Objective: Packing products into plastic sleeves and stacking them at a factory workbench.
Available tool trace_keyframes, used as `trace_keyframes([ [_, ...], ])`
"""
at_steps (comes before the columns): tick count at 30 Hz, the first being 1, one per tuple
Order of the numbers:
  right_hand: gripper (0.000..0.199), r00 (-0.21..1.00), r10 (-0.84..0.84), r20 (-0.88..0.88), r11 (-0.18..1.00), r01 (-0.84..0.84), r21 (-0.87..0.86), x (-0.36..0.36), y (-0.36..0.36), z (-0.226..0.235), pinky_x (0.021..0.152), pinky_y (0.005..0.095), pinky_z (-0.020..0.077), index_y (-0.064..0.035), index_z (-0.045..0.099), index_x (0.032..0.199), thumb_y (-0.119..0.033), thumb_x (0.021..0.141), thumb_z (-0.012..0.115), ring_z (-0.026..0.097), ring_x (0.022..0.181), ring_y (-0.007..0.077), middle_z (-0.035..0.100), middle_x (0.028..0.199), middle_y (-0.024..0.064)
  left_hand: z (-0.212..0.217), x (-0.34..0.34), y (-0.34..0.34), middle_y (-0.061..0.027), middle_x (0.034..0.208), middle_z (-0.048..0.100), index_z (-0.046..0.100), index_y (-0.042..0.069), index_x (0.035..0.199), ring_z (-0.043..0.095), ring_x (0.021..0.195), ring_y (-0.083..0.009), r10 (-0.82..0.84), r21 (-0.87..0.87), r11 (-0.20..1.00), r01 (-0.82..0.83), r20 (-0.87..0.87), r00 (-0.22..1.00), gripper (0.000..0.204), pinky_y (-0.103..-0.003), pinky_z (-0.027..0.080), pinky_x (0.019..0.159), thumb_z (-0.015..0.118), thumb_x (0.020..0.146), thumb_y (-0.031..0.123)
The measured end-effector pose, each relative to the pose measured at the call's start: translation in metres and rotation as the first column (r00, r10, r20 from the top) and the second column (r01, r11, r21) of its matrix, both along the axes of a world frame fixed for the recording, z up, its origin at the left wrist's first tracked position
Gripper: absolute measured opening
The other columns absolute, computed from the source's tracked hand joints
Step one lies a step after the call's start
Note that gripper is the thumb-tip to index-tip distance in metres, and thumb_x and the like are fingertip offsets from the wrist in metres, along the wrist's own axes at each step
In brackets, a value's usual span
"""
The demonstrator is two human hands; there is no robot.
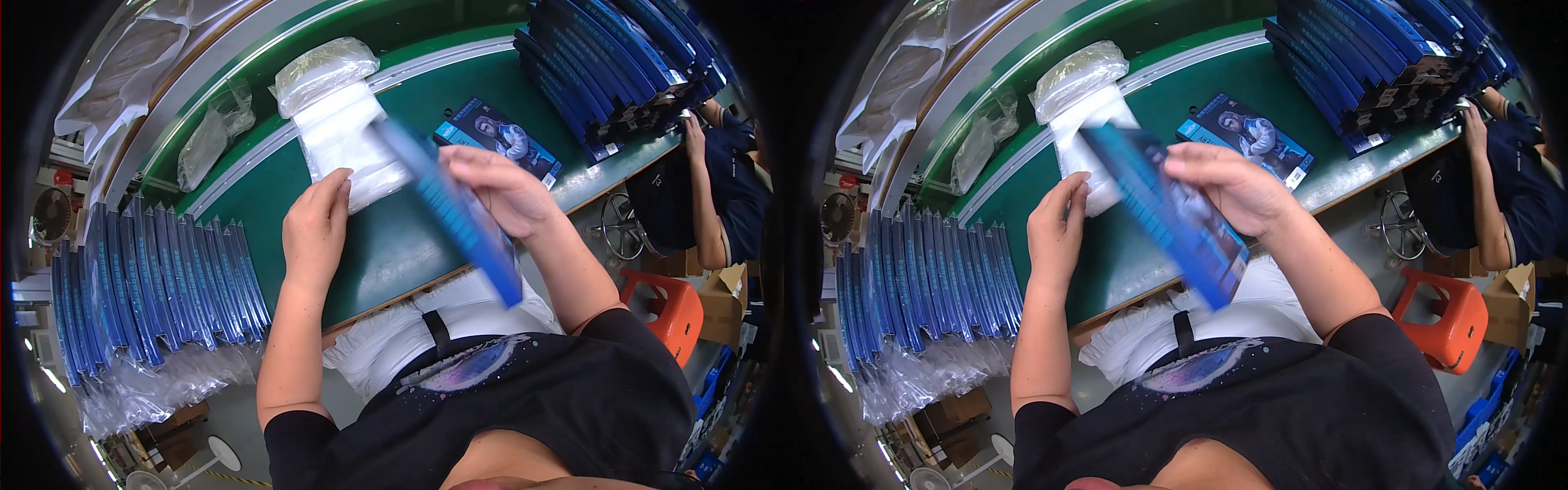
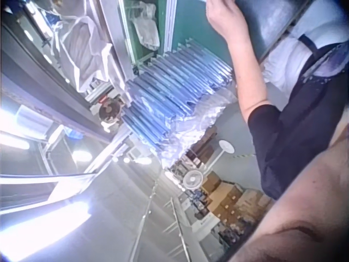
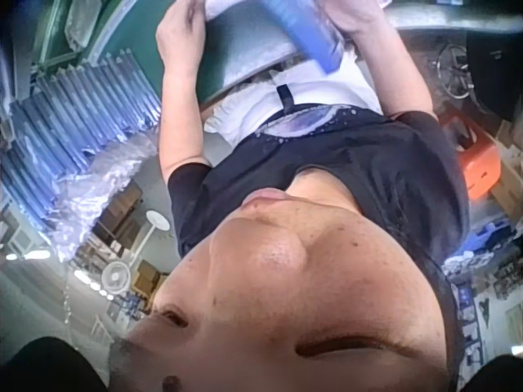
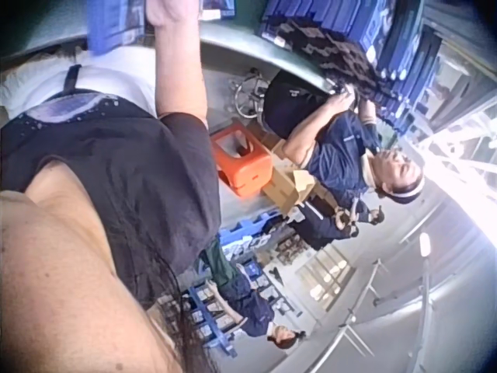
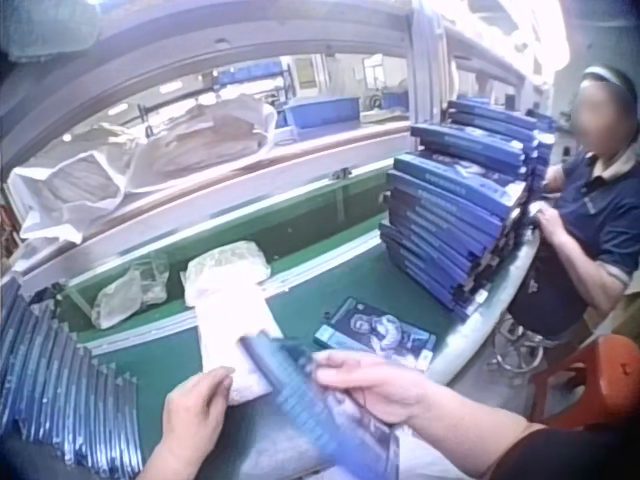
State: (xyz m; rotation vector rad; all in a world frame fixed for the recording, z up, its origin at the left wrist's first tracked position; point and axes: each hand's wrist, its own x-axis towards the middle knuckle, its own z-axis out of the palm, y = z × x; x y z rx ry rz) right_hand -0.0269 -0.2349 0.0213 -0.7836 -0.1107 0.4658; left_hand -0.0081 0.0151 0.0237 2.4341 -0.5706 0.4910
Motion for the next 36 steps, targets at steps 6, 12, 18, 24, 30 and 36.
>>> trace_keyframes([
  [6,0.068,0.953,0.287,-0.101,0.956,-0.278,0.094,-0.018,0.018,0.002,0.088,0.0309,0.0519,0.0098,0.032,0.135,-0.007,0.079,0.067,0.064,0.101,0.0232,0.058,0.117,0.0226,0.006,-0.007,-0.006,-0.0135,0.088,0.066,0.066,0.004,0.096,0.066,0.079,-0.0237,0.085,-0.058,0.994,-0.09,-0.094,0.992,0.013,-0.031,0.049,0.072,0.062,0.087,0.014],
  [12,0.071,0.965,0.24,-0.104,0.97,-0.233,0.071,-0.01,0.03,-0.007,0.085,0.03,0.0522,0.0088,0.028,0.139,-0.008,0.081,0.066,0.064,0.099,0.0206,0.06,0.115,0.0205,0.008,-0.007,-0.004,-0.0087,0.089,0.062,0.069,0.0,0.089,0.061,0.082,-0.0188,-0.08,-0.108,0.991,0.074,-0.051,0.996,0.012,-0.025,0.046,0.071,0.063,0.079,0.002],
  [18,0.074,0.972,0.216,-0.09,0.966,-0.226,-0.127,-0.009,0.021,-0.003,0.082,0.0288,0.0519,0.0098,0.03,0.138,-0.01,0.079,0.07,0.064,0.097,0.0185,0.061,0.113,0.0201,-0.003,-0.009,0.005,-0.0064,0.081,0.064,0.069,-0.003,0.094,0.059,0.068,-0.0102,-0.152,-0.592,0.746,-0.306,-0.598,0.787,0.012,-0.021,0.047,0.063,0.062,0.085,0.002],
  [24,0.072,0.99,0.14,-0.03,0.957,-0.143,-0.253,-0.01,0.016,-0.014,0.087,0.0299,0.0499,0.0114,0.028,0.138,-0.008,0.081,0.067,0.062,0.1,0.0196,0.057,0.118,0.0202,0.003,-0.014,0.009,-0.0069,0.084,0.068,0.068,-0.003,0.099,0.059,0.069,-0.0086,-0.142,-0.528,0.817,-0.231,-0.573,0.807,0.015,-0.022,0.049,0.063,0.06,0.087,0.004],
  [30,0.067,0.991,-0.023,0.132,0.95,0.063,-0.305,-0.015,0.032,-0.028,0.102,0.0313,0.037,0.0066,0.028,0.14,-0.004,0.084,0.062,0.046,0.122,0.0204,0.045,0.134,0.018,0.002,-0.011,0.017,-0.0121,0.078,0.066,0.068,-0.002,0.099,0.063,0.066,-0.0136,-0.13,-0.36,0.929,-0.088,-0.537,0.833,0.022,-0.026,0.05,0.062,0.057,0.081,-0.002],
  [36,0.061,0.988,-0.074,0.136,0.937,0.115,-0.331,-0.022,0.039,-0.026,0.102,0.0317,0.037,0.0078,0.03,0.136,-0.004,0.085,0.062,0.046,0.121,0.0213,0.047,0.13,0.0193,0.018,-0.021,0.006,-0.015,0.076,0.064,0.069,0.005,0.106,0.061,0.064,-0.0169,-0.062,-0.049,0.997,0.052,-0.238,0.969,0.035,-0.026,0.048,0.063,0.057,0.075,-0.005],
])
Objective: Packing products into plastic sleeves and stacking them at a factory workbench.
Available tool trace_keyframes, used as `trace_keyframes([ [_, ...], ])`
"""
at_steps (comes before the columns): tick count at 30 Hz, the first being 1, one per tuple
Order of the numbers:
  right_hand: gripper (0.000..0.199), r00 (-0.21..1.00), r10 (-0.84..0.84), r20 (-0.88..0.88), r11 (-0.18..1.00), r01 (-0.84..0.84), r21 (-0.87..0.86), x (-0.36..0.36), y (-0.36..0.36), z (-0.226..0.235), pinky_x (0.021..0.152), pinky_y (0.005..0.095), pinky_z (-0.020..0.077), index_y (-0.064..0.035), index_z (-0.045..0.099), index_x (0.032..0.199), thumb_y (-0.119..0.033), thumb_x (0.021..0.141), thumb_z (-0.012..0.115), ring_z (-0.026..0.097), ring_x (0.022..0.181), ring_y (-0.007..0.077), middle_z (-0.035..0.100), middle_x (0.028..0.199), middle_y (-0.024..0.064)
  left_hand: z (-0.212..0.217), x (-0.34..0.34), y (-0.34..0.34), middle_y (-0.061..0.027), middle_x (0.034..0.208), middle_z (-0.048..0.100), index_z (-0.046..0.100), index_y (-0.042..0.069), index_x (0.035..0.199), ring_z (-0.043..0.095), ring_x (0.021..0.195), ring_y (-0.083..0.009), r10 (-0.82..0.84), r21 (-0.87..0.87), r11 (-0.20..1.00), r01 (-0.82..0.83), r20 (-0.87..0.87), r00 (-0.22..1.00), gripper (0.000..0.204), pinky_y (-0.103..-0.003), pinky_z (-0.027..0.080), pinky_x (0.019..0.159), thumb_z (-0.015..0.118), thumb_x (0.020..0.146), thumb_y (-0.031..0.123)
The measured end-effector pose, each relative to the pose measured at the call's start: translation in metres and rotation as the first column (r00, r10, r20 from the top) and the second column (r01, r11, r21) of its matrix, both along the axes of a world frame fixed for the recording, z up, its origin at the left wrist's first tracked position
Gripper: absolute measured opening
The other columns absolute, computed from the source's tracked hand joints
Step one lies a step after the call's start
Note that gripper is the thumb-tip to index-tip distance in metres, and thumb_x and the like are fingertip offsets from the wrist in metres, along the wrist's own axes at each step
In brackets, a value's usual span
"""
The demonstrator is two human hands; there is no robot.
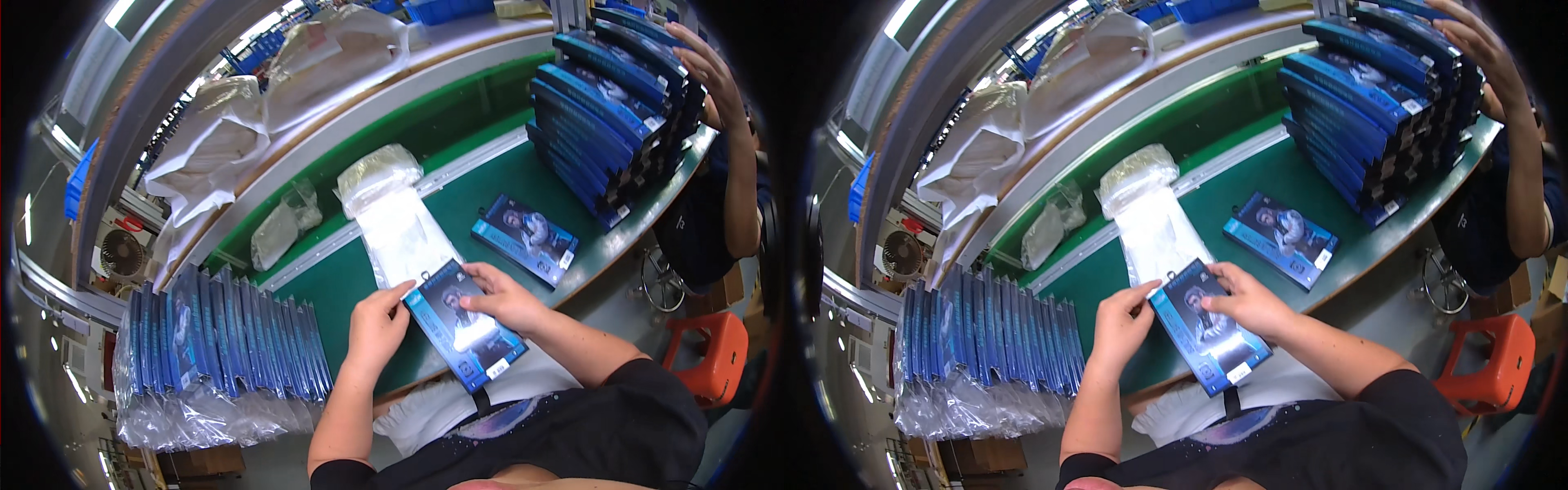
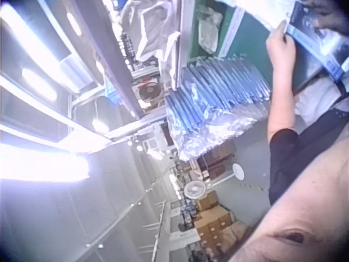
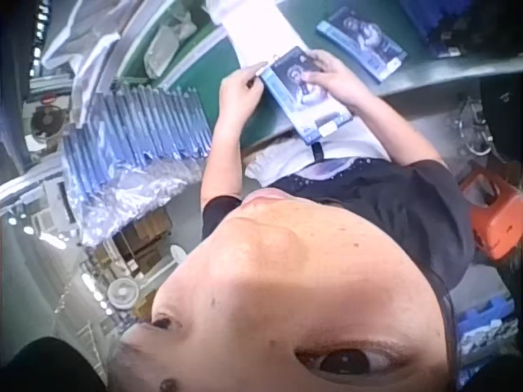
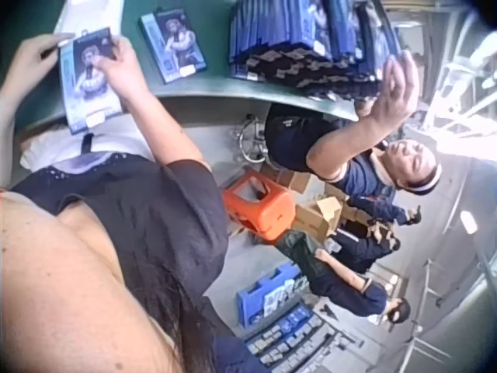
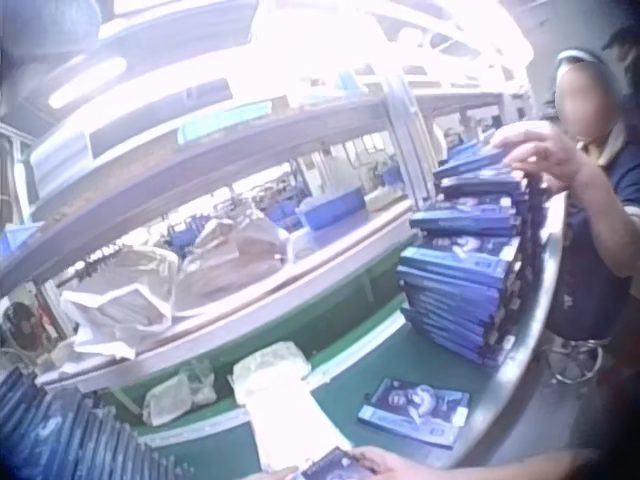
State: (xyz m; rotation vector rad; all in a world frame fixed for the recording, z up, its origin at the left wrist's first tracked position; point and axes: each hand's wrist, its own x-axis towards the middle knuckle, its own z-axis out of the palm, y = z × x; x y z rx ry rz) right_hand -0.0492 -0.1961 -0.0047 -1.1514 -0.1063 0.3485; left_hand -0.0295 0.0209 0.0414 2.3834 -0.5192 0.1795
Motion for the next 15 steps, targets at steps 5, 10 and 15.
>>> trace_keyframes([
  [5,0.062,0.999,0.026,0.038,1.0,-0.027,0.015,-0.005,-0.007,0.011,0.1,0.0321,0.0388,0.006,0.028,0.138,-0.005,0.086,0.061,0.046,0.12,0.022,0.044,0.131,0.023,0.006,0.0,0.003,-0.0041,0.073,0.064,0.067,0.005,0.11,0.059,0.064,-0.0084,-0.023,-0.123,0.992,-0.002,-0.195,0.981,0.035,-0.023,0.048,0.061,0.055,0.079,-0.006],
  [10,0.064,0.96,-0.029,0.278,0.987,0.072,-0.143,-0.015,-0.001,0.01,0.102,0.0324,0.0359,0.0024,0.025,0.142,-0.009,0.088,0.057,0.046,0.122,0.0241,0.046,0.131,0.0237,0.01,-0.006,0.003,-0.0046,0.07,0.062,0.067,0.007,0.113,0.057,0.063,-0.0073,-0.021,-0.293,0.953,-0.078,-0.319,0.948,0.04,-0.023,0.047,0.06,0.056,0.077,-0.005],
  [15,0.066,0.936,0.027,0.35,0.953,0.081,-0.291,-0.01,-0.001,0.003,0.105,0.0333,0.0322,0.0032,0.025,0.143,-0.011,0.088,0.057,0.045,0.124,0.0264,0.044,0.135,0.0237,0.0,-0.012,0.004,-0.0056,0.07,0.062,0.067,0.011,0.114,0.056,0.062,-0.0088,0.047,-0.197,0.979,-0.045,0.007,0.999,0.043,-0.024,0.048,0.061,0.059,0.074,-0.004],
])
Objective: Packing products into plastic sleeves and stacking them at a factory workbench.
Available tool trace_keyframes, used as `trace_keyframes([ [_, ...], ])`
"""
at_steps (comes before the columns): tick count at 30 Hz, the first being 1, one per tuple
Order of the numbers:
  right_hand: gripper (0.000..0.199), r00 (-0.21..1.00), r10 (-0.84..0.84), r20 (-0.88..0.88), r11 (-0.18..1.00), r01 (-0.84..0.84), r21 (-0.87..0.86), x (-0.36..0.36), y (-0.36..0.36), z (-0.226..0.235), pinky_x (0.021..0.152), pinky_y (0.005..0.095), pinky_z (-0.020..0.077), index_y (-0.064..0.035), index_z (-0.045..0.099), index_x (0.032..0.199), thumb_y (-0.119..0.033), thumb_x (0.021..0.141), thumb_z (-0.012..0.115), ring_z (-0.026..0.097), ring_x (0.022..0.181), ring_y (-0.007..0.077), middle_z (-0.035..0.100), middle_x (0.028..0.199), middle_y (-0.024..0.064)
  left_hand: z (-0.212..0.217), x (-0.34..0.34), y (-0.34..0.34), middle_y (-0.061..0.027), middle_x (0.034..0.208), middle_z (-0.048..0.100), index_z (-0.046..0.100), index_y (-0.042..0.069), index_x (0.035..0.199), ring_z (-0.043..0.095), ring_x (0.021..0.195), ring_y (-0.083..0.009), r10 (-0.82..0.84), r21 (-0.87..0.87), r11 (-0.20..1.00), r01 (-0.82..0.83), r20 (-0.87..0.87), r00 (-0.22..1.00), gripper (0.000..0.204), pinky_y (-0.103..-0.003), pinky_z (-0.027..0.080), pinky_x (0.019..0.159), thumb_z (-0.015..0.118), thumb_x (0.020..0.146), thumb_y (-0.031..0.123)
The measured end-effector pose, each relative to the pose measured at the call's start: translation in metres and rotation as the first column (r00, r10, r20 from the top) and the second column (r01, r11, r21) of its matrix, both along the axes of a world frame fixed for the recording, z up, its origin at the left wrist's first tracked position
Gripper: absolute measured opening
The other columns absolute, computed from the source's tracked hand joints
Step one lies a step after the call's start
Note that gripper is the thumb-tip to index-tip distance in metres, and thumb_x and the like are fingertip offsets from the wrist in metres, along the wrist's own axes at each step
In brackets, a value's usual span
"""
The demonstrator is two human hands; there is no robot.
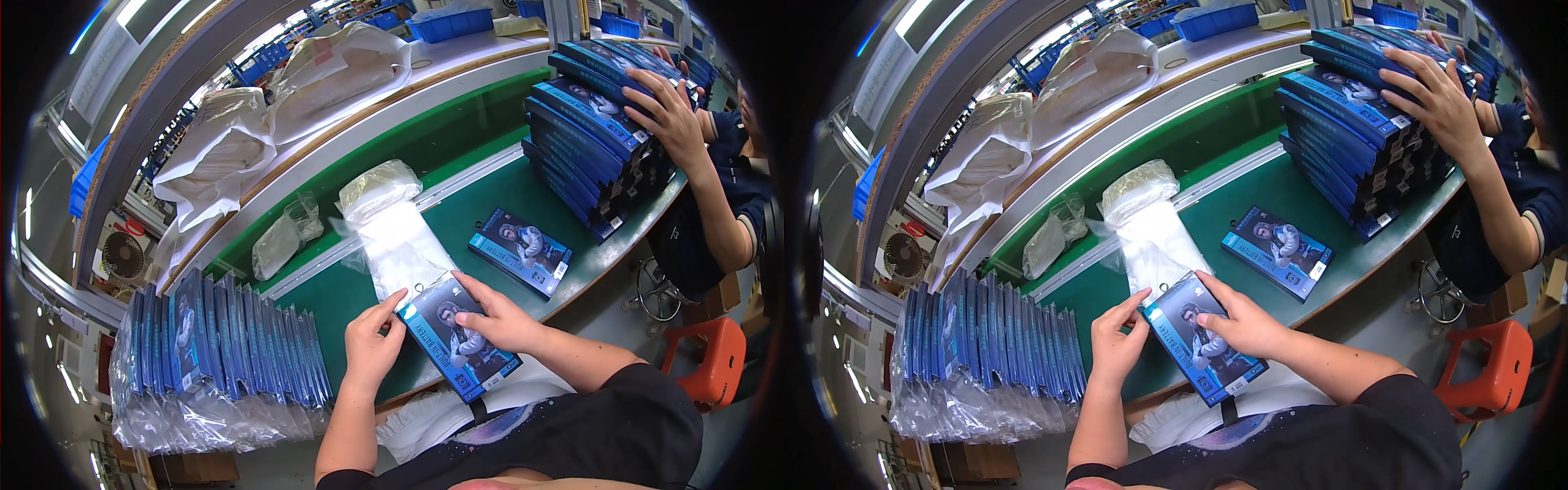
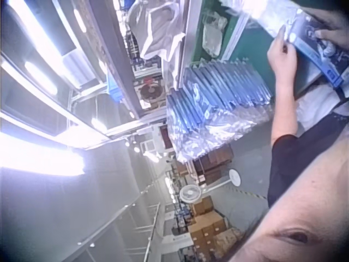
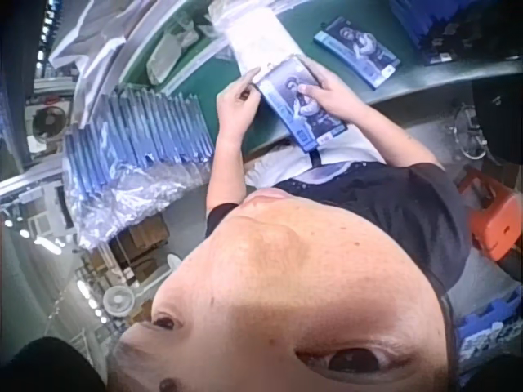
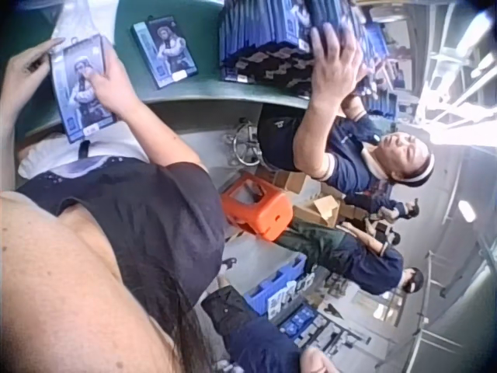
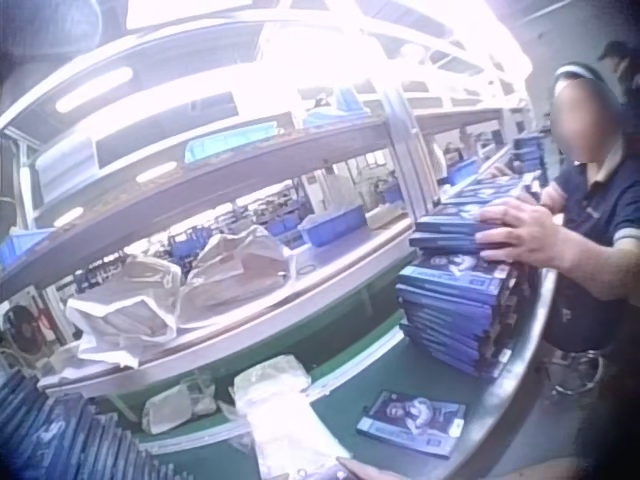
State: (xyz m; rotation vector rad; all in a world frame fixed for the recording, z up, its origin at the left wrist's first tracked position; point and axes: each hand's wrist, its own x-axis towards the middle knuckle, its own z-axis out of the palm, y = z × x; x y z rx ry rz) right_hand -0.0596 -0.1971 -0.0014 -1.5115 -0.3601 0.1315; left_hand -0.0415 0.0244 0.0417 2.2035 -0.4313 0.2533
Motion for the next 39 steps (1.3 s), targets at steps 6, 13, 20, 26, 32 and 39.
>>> trace_keyframes([
  [6,0.062,0.974,0.117,-0.192,0.967,-0.068,0.246,0.001,-0.007,0.005,0.102,0.0321,0.0354,0.0063,0.028,0.14,-0.006,0.087,0.059,0.046,0.121,0.0214,0.047,0.132,0.0207,0.0,0.002,0.003,-0.0015,0.068,0.06,0.067,0.004,0.113,0.055,0.06,-0.0061,-0.051,-0.071,0.997,0.043,-0.103,0.993,0.045,-0.021,0.046,0.059,0.055,0.071,-0.007],
  [13,0.062,0.932,0.213,-0.293,0.945,-0.12,0.305,0.004,-0.014,0.005,0.1,0.0321,0.0388,0.0068,0.031,0.138,-0.004,0.085,0.061,0.048,0.119,0.0211,0.049,0.129,0.0196,-0.008,0.004,0.01,-0.0039,0.068,0.059,0.067,0.009,0.114,0.053,0.062,-0.008,-0.041,-0.154,0.988,0.018,-0.146,0.989,0.046,-0.023,0.047,0.063,0.058,0.071,-0.005],
  [20,0.062,0.941,0.174,-0.29,0.939,-0.069,0.338,0.002,-0.011,-0.004,0.099,0.0318,0.0395,0.0078,0.03,0.138,-0.004,0.085,0.061,0.049,0.118,0.021,0.049,0.129,0.0204,-0.001,-0.001,0.006,-0.0036,0.067,0.058,0.067,0.008,0.114,0.053,0.061,-0.0082,-0.092,-0.115,0.991,0.068,-0.212,0.973,0.046,-0.023,0.047,0.062,0.058,0.071,-0.005],
  [26,0.06,0.944,0.086,-0.319,0.961,0.005,0.277,-0.005,-0.004,-0.006,0.099,0.0318,0.0396,0.0104,0.031,0.136,-0.003,0.085,0.06,0.05,0.117,0.0221,0.049,0.127,0.0228,0.003,-0.005,-0.005,-0.0055,0.066,0.058,0.068,0.006,0.111,0.056,0.057,-0.0105,-0.112,0.058,0.992,0.109,0.053,0.992,0.044,-0.025,0.047,0.058,0.055,0.071,-0.007],
  [32,0.034,0.882,0.034,-0.471,0.953,0.112,0.28,-0.005,-0.008,0.004,0.073,0.027,0.0514,0.0046,0.049,0.105,-0.007,0.081,0.07,0.063,0.084,0.0138,0.064,0.094,0.0131,0.014,-0.009,-0.006,-0.01,0.066,0.057,0.068,0.009,0.11,0.057,0.056,-0.0184,-0.375,0.381,0.874,0.301,0.138,0.917,0.044,-0.029,0.046,0.057,0.058,0.07,-0.007],
  [39,0.027,0.955,-0.082,-0.286,0.94,0.169,0.295,-0.013,-0.005,0.018,0.059,0.0233,0.0475,-0.0017,0.056,0.08,-0.016,0.076,0.078,0.059,0.066,0.0082,0.063,0.072,0.0044,-0.006,-0.021,-0.014,-0.004,0.067,0.058,0.054,0.002,0.104,0.055,0.057,-0.0102,-0.053,-0.422,0.905,-0.05,-0.227,0.972,0.019,-0.024,0.046,0.053,0.06,0.086,0.002],
])
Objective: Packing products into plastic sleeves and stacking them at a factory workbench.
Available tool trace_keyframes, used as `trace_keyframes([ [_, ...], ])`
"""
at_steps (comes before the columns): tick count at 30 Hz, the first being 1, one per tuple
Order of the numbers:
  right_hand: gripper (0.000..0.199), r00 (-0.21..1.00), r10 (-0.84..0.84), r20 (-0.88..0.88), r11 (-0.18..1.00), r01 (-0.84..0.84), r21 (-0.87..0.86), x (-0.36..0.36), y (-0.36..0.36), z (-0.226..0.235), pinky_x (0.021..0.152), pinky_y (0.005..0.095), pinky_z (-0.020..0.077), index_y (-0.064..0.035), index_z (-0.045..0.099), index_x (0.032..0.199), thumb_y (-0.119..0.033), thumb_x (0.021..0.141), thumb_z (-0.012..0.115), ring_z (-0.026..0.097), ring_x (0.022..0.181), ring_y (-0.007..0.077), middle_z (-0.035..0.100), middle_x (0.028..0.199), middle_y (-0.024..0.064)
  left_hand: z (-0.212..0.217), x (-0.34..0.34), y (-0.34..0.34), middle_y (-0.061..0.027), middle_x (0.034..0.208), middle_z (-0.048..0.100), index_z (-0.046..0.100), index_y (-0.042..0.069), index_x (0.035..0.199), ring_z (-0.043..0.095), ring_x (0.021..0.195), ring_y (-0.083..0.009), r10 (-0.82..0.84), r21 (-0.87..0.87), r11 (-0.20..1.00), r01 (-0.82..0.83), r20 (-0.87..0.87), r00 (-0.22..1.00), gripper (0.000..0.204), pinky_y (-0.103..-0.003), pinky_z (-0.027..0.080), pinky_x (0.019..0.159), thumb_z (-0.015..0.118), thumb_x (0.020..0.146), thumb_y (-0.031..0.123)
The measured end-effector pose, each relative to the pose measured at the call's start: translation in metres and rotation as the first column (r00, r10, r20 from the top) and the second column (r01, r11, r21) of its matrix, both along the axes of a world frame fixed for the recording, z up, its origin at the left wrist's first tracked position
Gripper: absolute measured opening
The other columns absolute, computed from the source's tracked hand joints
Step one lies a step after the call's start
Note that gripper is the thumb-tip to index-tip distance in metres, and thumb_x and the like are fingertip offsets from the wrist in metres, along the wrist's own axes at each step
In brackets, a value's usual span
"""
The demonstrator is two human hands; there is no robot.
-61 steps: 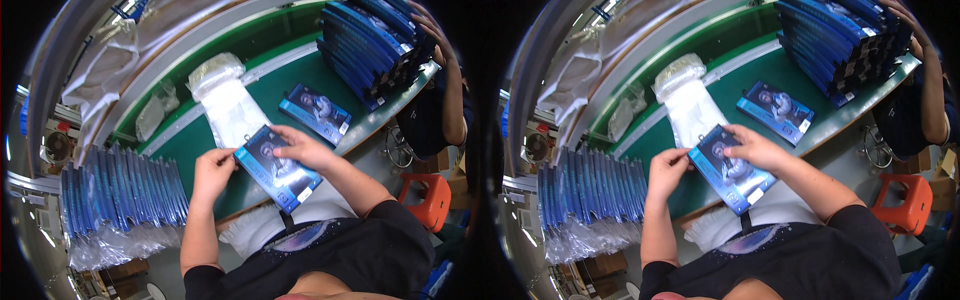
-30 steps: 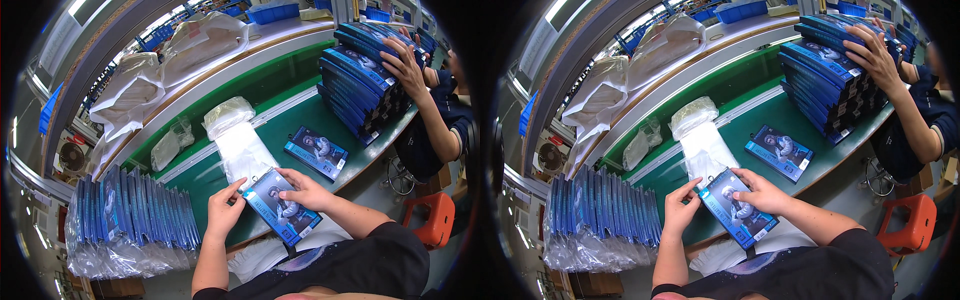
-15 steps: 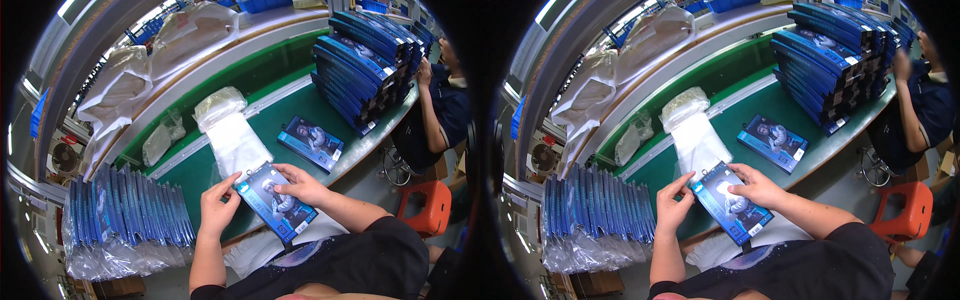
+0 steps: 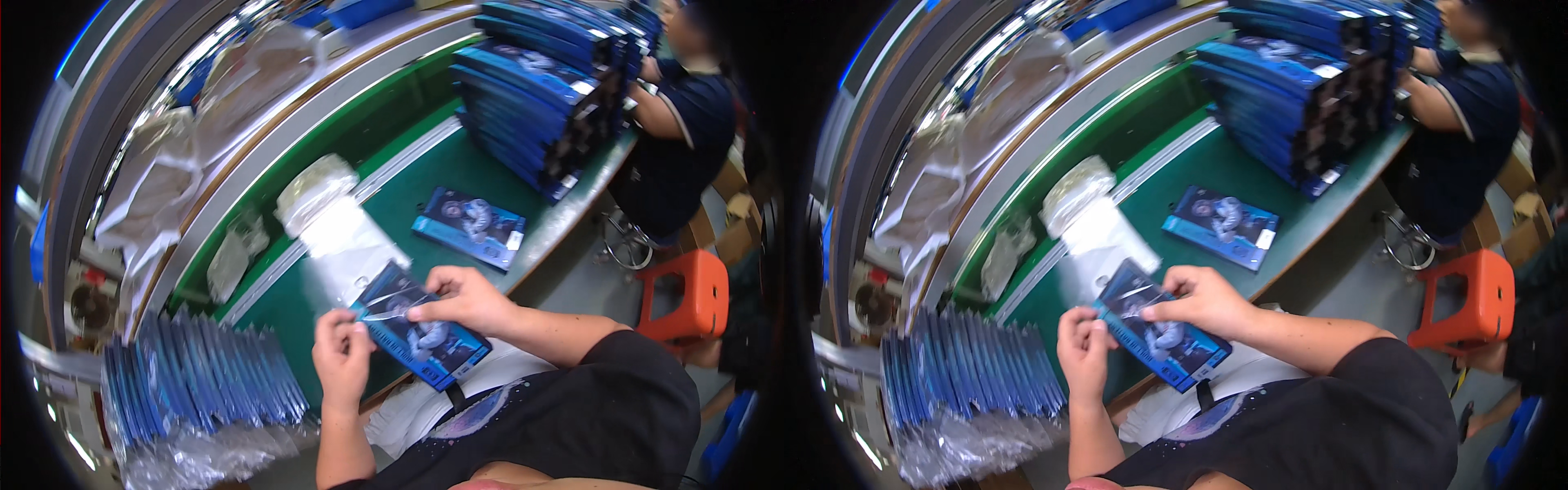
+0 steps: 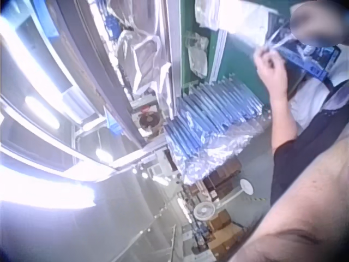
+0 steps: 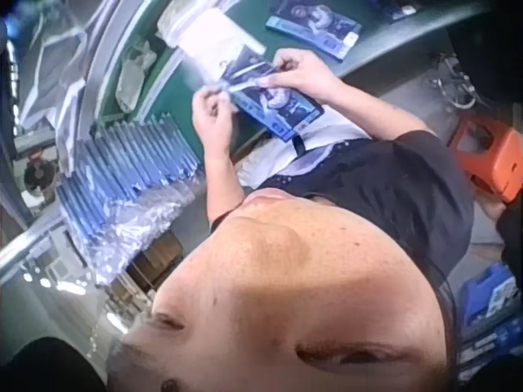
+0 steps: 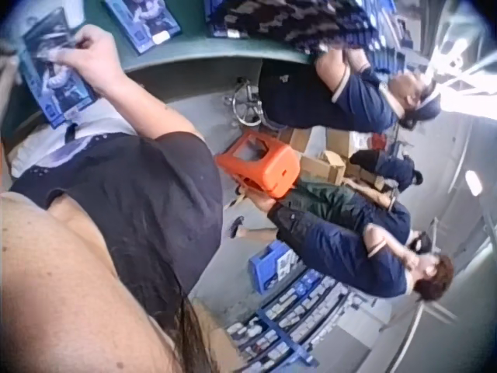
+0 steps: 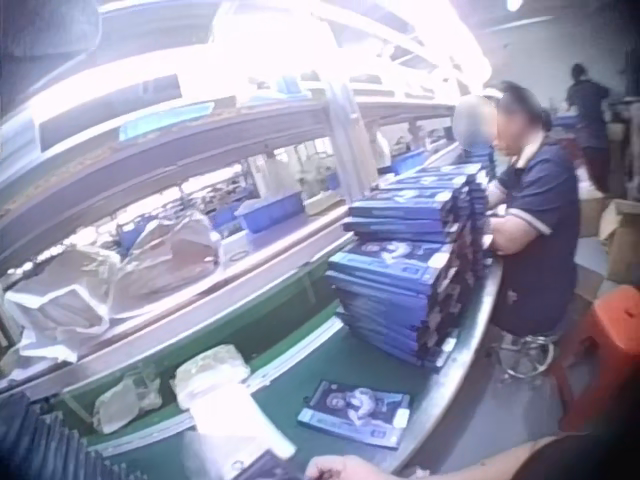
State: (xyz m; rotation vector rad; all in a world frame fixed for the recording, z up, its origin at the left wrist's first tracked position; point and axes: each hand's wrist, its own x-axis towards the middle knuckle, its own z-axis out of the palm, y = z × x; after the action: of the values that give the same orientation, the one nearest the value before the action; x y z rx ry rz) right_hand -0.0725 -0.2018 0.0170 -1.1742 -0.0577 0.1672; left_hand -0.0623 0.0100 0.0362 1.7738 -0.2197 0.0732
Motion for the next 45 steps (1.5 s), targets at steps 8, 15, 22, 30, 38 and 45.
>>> trace_keyframes([
  [8,0.041,0.96,-0.047,0.275,0.973,0.106,-0.203,-0.008,-0.005,0.006,0.05,0.0255,0.0339,-0.0043,0.053,0.061,-0.033,0.084,0.07,0.041,0.056,0.0041,0.045,0.054,-0.0034,-0.023,-0.007,-0.028,-0.0166,0.11,0.061,0.056,-0.007,0.11,0.061,0.099,-0.0256,-0.166,-0.596,0.79,-0.144,-0.433,0.886,0.038,-0.038,0.049,0.087,0.058,0.092,0.027],
  [15,0.044,0.98,0.059,0.19,0.969,-0.011,-0.246,-0.021,-0.001,0.0,0.054,0.0281,0.0425,0.0018,0.065,0.074,-0.04,0.089,0.061,0.051,0.057,0.0079,0.058,0.06,0.0029,-0.014,-0.006,-0.018,-0.014,0.124,0.054,0.049,0.0,0.126,0.049,0.115,-0.0286,-0.154,-0.498,0.847,-0.185,-0.562,0.813,0.059,-0.044,0.039,0.099,0.053,0.086,0.043],
  [22,0.103,0.831,0.451,0.324,0.855,-0.299,-0.423,-0.023,-0.014,0.009,0.065,0.0319,0.048,-0.0058,0.013,0.148,-0.017,0.07,0.079,0.063,0.07,0.0233,0.06,0.105,0.0224,-0.001,0.01,0.028,-0.0163,0.135,0.045,0.045,-0.002,0.13,0.048,0.119,-0.0305,-0.051,-0.474,0.863,-0.174,-0.426,0.903,0.057,-0.044,0.037,0.105,0.053,0.089,0.038],
  [30,0.073,0.703,-0.052,0.709,0.953,0.247,-0.175,-0.019,-0.014,0.035,0.075,0.0358,0.0491,-0.0087,0.026,0.146,-0.008,0.083,0.062,0.064,0.086,0.0306,0.062,0.108,0.0183,0.03,-0.04,-0.035,-0.0227,0.135,0.046,0.038,-0.005,0.134,0.045,0.126,-0.0323,-0.507,-0.464,0.812,0.354,-0.262,0.821,0.046,-0.051,0.038,0.104,0.047,0.097,0.021],
  [38,0.014,0.423,-0.175,0.889,0.725,0.666,-0.174,-0.038,-0.013,0.071,0.059,0.0347,0.0479,-0.0015,0.054,0.098,-0.005,0.085,0.053,0.063,0.069,0.0287,0.062,0.081,0.012,0.025,-0.037,-0.036,-0.021,0.131,0.047,0.039,0.001,0.131,0.048,0.12,-0.0379,-0.63,-0.659,0.682,0.318,-0.307,0.713,0.053,-0.052,0.039,0.101,0.044,0.094,0.038],
  [45,0.018,0.558,0.248,0.792,0.949,0.025,-0.315,-0.036,0.024,0.035,0.061,0.0423,0.0473,-0.0076,0.058,0.1,-0.014,0.083,0.057,0.064,0.071,0.0322,0.062,0.072,0.0126,-0.004,-0.023,-0.027,-0.0142,0.117,0.054,0.046,0.005,0.125,0.055,0.104,-0.027,-0.302,-0.435,0.892,0.121,-0.377,0.876,0.044,-0.042,0.047,0.087,0.051,0.086,0.024],
])
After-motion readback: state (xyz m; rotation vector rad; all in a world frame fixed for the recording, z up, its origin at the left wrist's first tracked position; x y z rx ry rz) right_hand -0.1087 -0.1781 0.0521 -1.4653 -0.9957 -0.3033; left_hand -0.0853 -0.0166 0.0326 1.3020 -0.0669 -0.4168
